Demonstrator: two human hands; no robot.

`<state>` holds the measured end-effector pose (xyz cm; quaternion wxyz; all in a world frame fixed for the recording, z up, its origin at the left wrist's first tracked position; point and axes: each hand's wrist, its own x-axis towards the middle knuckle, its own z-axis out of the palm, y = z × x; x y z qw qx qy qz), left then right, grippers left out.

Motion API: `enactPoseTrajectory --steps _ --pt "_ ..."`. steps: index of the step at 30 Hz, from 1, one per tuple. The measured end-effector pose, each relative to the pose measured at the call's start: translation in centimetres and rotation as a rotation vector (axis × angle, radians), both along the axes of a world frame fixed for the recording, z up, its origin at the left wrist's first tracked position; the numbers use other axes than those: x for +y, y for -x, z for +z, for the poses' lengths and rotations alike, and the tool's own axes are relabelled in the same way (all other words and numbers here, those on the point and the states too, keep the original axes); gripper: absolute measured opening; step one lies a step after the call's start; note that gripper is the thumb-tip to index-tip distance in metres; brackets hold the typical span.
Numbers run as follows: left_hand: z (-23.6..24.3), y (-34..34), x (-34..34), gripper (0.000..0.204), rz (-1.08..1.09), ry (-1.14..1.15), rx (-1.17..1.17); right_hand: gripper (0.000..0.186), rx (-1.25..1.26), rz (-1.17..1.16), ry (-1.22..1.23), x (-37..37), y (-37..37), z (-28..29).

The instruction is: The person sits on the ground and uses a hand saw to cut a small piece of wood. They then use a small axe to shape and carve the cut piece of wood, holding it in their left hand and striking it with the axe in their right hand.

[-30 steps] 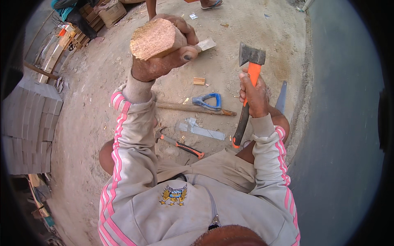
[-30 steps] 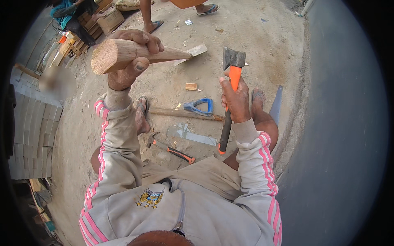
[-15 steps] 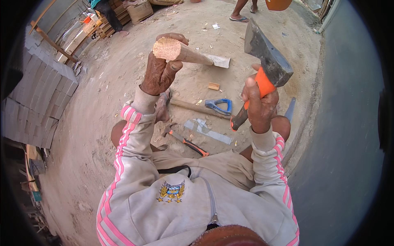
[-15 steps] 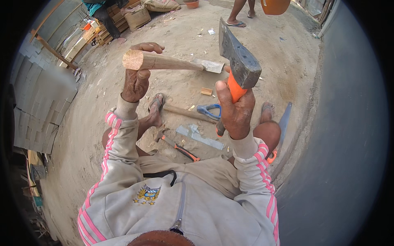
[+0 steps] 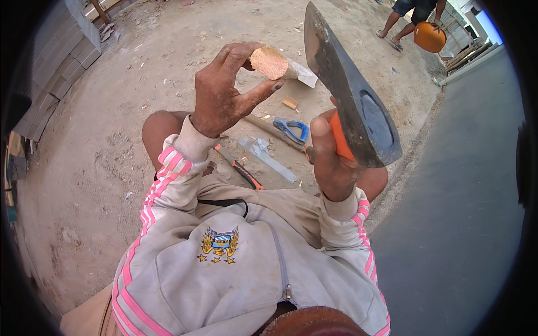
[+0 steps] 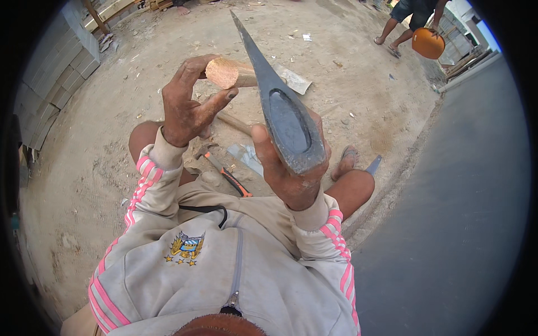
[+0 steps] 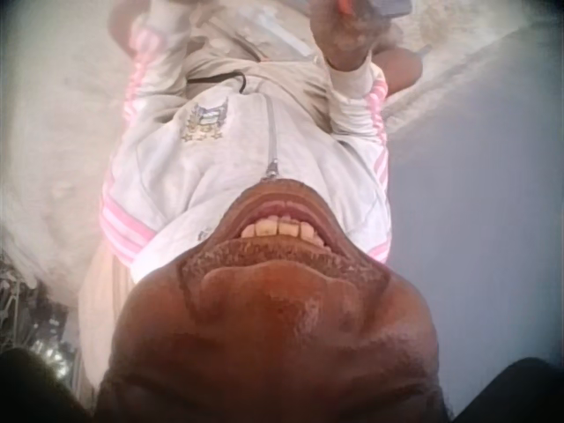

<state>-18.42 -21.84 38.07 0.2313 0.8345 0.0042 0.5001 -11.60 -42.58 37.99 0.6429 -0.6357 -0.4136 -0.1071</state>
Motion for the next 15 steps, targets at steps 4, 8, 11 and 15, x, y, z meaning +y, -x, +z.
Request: enactPoseTrajectory --steps 4,8,11,15 --pt "-0.3 0.5 0.5 0.051 0.036 -0.029 0.012 0.029 -0.122 -0.103 0.133 -0.3 0.5 -0.5" --pt "-0.5 1.1 0.3 0.054 0.014 -0.039 0.024 0.030 0.008 0.078 0.085 1.0 0.2 -1.3" --pt "-0.8 1.4 0.4 0.056 0.016 -0.040 0.033 0.027 0.100 0.081 0.116 0.7 0.8 -1.2" --pt "-1.1 1.4 0.5 0.058 0.025 -0.067 0.008 0.024 -0.087 0.041 0.171 0.2 0.3 -0.6"
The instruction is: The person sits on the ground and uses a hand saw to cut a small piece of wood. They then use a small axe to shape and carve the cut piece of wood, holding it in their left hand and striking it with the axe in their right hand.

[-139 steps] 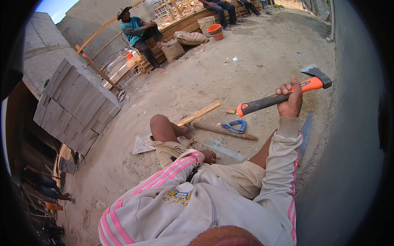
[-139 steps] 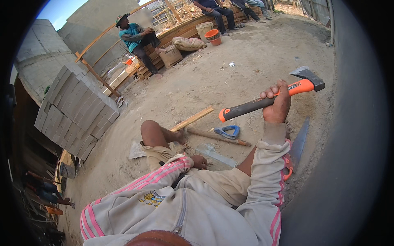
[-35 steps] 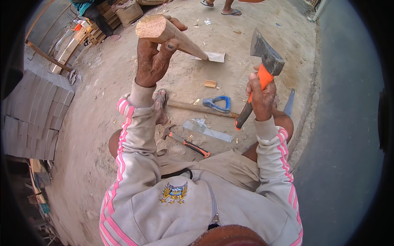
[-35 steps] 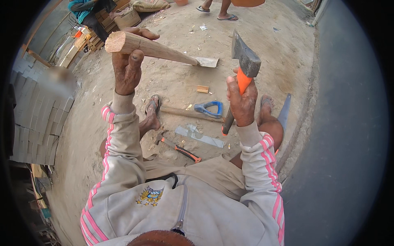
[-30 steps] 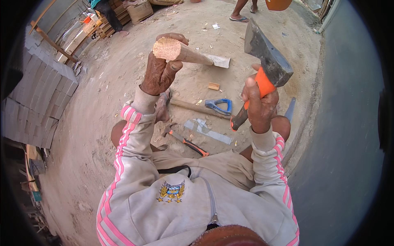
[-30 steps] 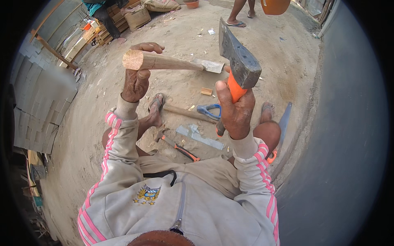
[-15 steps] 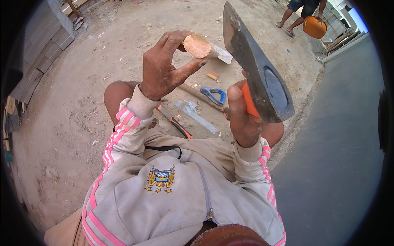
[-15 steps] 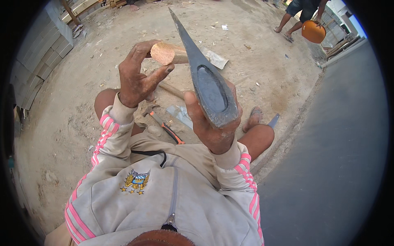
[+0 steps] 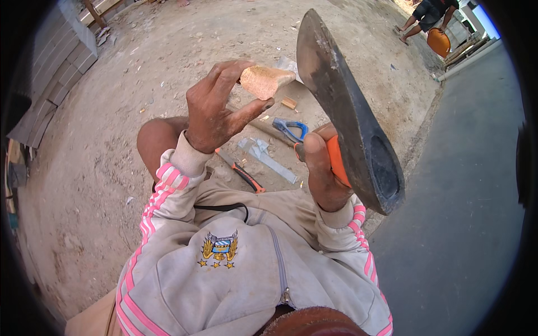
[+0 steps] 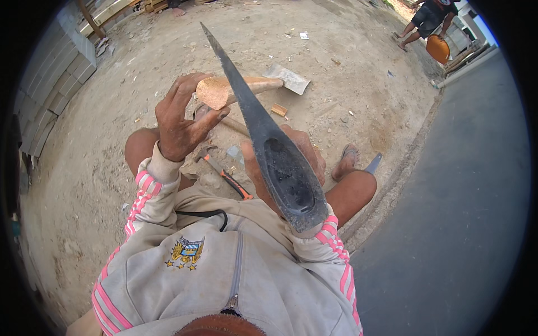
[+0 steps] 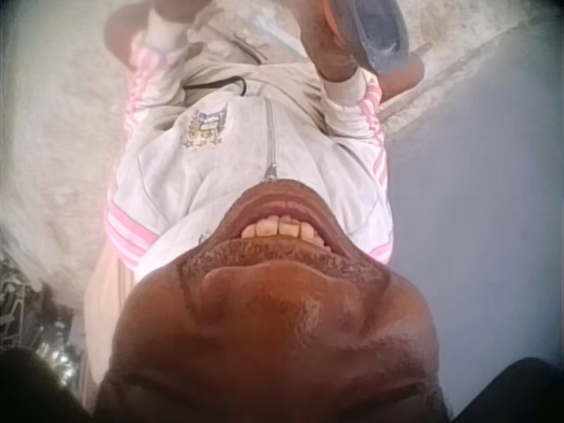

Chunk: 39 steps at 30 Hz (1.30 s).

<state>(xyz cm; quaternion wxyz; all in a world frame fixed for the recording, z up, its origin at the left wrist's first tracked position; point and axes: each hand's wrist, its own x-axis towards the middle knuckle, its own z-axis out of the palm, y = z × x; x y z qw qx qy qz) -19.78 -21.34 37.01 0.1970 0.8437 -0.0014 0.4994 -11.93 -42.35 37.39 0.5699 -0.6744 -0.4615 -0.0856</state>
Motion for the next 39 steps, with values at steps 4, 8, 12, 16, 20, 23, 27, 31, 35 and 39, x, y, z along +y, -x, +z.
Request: enactPoseTrajectory --steps 4,8,12,16,20,23,27,31,35,39 --pt "-0.1 -0.5 0.1 0.061 0.004 -0.046 -0.030 0.025 0.117 0.092 -0.046 1.4 -0.9 -0.4" --pt "-0.7 -0.7 0.0 0.061 -0.017 -0.021 -0.010 0.023 0.234 0.073 -0.043 0.3 -0.3 -0.7" --pt "-0.6 -1.0 -0.3 0.061 0.004 -0.065 -0.016 0.023 -0.065 -0.005 -0.049 0.3 -0.8 -1.0" --pt "-0.9 -1.0 -0.1 0.062 0.005 -0.066 -0.016 0.022 0.255 0.099 -0.051 0.6 -1.3 -2.1" --pt "-1.0 -0.7 -0.3 0.062 0.037 -0.066 0.011 0.021 0.062 0.042 -0.053 -0.6 -1.1 -2.0" --pt "-1.0 -1.0 -0.2 0.062 0.030 -0.072 -0.009 0.023 0.028 0.036 -0.026 -0.3 -1.1 -2.5" --pt "-1.4 -1.1 0.0 0.062 0.003 -0.054 -0.010 0.028 0.180 0.100 -0.001 -0.2 -0.9 -1.9" --pt "-1.3 -1.1 -0.3 0.061 0.010 -0.065 -0.008 0.028 0.009 -0.058 0.058 -1.1 -0.6 -1.6" --pt "-1.4 -1.4 -0.5 0.060 0.016 -0.081 -0.026 0.027 0.062 0.054 0.057 -0.4 -1.3 -2.1" --pt "-1.5 -1.4 -0.4 0.060 -0.009 -0.079 -0.016 0.027 -0.173 -0.051 0.207 -0.8 -1.1 -2.1"
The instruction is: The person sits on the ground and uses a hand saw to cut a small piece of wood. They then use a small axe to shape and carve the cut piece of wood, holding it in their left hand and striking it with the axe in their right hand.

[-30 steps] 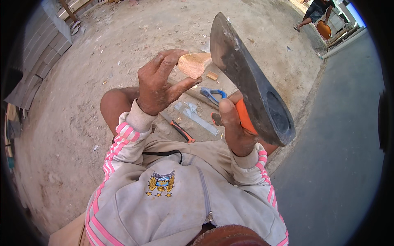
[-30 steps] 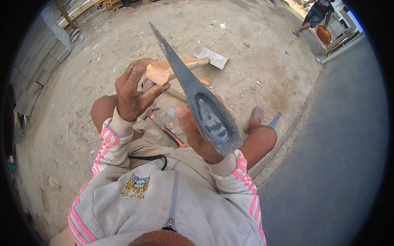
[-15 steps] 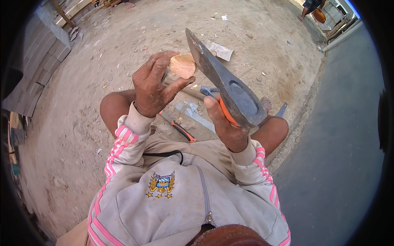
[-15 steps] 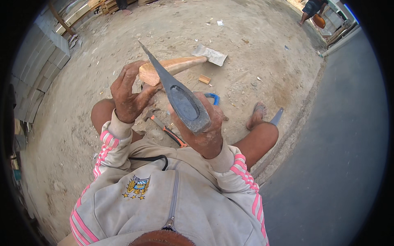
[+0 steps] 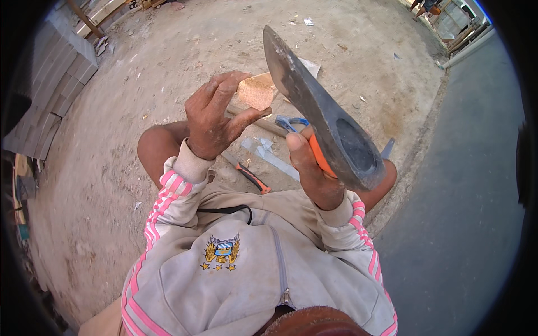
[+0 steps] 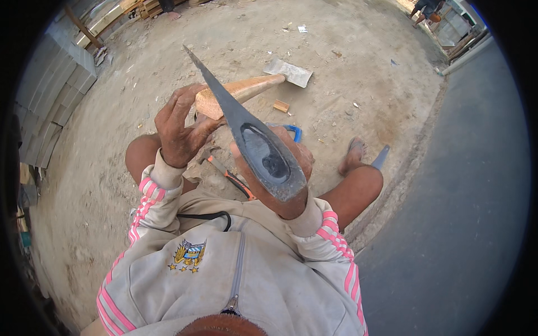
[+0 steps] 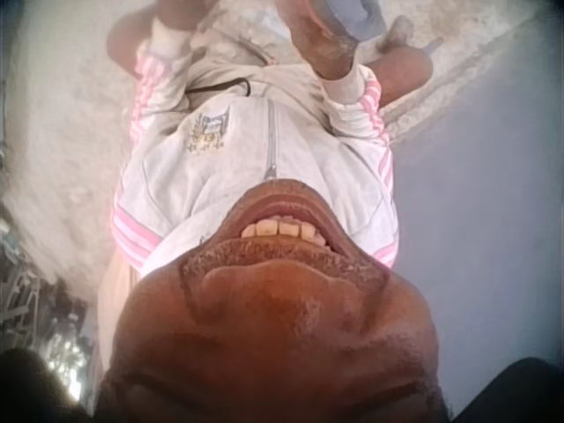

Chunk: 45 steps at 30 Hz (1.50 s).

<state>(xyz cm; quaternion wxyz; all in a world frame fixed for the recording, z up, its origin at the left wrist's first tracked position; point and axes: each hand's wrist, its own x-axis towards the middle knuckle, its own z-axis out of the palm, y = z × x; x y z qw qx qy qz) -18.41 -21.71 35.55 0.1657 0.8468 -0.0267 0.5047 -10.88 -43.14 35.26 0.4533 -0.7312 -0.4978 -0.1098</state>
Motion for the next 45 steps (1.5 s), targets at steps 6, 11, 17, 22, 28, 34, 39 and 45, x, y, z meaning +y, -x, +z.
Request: enactPoseTrajectory --steps 6,11,17,22,28,34,39,45 --pt "0.0 -0.1 0.0 0.061 0.028 -0.023 0.005 0.028 0.024 0.027 0.059 0.0 -1.3 -0.6" --pt "0.0 -0.2 0.0 0.060 0.004 -0.008 0.004 0.031 0.135 0.084 -0.174 0.5 -0.5 0.4" --pt "-0.2 -0.5 0.1 0.061 0.019 -0.008 0.017 0.032 0.064 0.120 -0.169 0.3 -1.5 -0.9" --pt "-0.8 0.2 0.1 0.062 0.022 0.048 0.090 0.033 -0.030 0.030 -0.093 -1.0 -0.9 -0.3" --pt "-1.1 -0.5 0.3 0.063 0.018 -0.002 0.015 0.025 0.422 0.099 -0.278 1.1 -0.8 -0.4" --pt "-1.1 0.0 0.0 0.063 0.020 0.037 0.094 0.020 0.336 0.047 -0.237 -1.2 -0.3 0.3" --pt "-0.7 -0.7 -0.2 0.063 0.010 0.000 0.045 0.022 0.404 0.079 -0.240 0.5 -0.8 -0.7" --pt "-1.4 -0.9 -0.1 0.063 0.003 0.031 0.074 0.024 0.254 0.082 -0.281 -1.2 -0.3 -1.1"
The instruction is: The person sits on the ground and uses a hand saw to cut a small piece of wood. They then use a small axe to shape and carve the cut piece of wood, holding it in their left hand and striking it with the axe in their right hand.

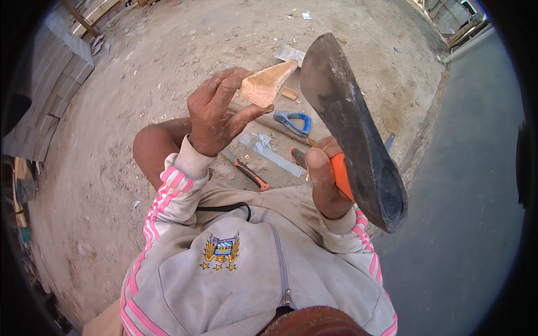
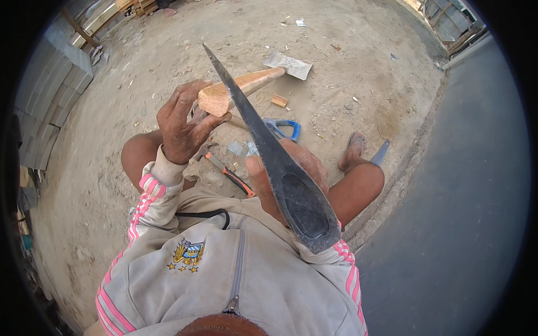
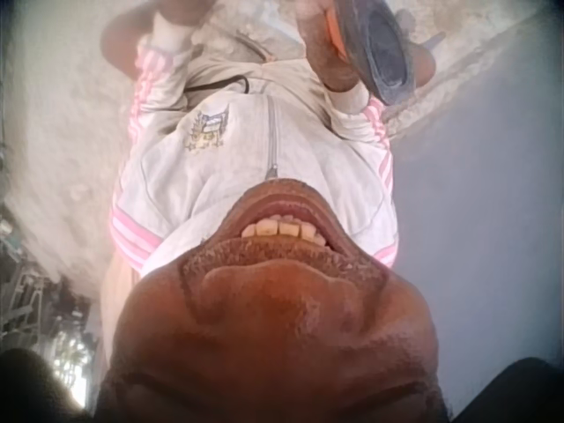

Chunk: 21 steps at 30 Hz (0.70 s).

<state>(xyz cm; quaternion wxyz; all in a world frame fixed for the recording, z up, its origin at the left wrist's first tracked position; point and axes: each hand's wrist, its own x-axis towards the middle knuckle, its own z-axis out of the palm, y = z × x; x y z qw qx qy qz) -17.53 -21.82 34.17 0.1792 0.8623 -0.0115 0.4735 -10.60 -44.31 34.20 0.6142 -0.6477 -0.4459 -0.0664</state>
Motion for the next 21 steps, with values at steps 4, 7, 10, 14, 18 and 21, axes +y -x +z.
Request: enactPoseTrajectory --steps 4,7,10,14,18,21 --pt "-0.2 -0.3 0.3 0.063 0.000 -0.053 -0.050 0.024 0.081 0.007 -0.013 1.1 -0.3 0.0" --pt "0.0 0.1 -0.2 0.063 0.008 -0.007 0.007 0.022 0.133 0.066 0.055 0.0 0.0 0.5" --pt "0.1 0.1 -0.2 0.064 0.006 -0.017 0.022 0.023 0.012 0.013 0.001 -0.5 0.1 0.8" --pt "-0.1 -0.3 0.1 0.064 -0.006 -0.055 -0.017 0.024 0.180 0.061 0.046 0.5 -0.2 0.9" --pt "-0.9 -0.1 0.0 0.064 0.003 -0.040 -0.011 0.022 -0.005 -0.015 0.061 0.0 -0.5 1.3" --pt "-0.9 -0.2 0.1 0.064 -0.004 -0.052 -0.012 0.024 0.046 -0.002 -0.067 -0.3 0.1 -0.2"
